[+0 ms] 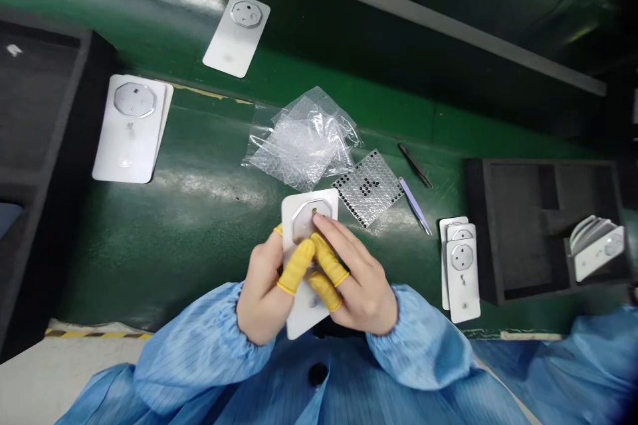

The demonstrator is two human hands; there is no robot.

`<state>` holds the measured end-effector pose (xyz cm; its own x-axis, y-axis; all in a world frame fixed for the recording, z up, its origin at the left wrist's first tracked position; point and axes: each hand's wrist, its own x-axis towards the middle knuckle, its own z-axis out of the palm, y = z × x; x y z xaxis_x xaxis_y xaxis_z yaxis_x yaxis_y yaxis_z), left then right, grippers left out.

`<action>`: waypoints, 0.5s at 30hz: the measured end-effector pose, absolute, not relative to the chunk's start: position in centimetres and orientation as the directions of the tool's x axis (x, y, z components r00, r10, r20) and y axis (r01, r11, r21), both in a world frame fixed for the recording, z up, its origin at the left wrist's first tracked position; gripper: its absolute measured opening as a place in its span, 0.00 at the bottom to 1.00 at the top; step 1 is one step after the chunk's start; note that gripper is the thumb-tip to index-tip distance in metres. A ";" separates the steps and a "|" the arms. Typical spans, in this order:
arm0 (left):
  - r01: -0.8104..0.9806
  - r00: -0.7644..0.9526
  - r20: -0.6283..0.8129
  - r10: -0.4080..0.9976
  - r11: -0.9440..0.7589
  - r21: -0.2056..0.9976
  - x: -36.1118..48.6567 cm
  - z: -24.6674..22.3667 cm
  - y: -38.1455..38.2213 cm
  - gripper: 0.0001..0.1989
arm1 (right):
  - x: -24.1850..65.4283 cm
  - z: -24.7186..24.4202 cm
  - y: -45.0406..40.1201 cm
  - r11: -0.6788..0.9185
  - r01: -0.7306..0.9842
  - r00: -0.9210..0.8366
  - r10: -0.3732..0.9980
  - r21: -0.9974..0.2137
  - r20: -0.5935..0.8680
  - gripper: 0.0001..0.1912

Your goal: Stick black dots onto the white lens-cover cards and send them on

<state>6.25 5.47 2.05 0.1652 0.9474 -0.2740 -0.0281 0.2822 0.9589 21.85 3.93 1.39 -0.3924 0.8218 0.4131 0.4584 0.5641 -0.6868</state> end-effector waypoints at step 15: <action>-0.311 0.327 -0.586 0.742 0.669 0.675 10.8 -2.1 9.0 0.24 | 32.5 -7.0 10.3 0.223 0.766 -0.008 0.941 -0.604 0.337 0.08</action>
<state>10.83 8.97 -2.09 0.3265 0.7419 -0.5857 -0.3110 0.6695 0.6746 32.52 10.32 -6.96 -0.0081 0.9414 0.3372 0.7656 0.2227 -0.6036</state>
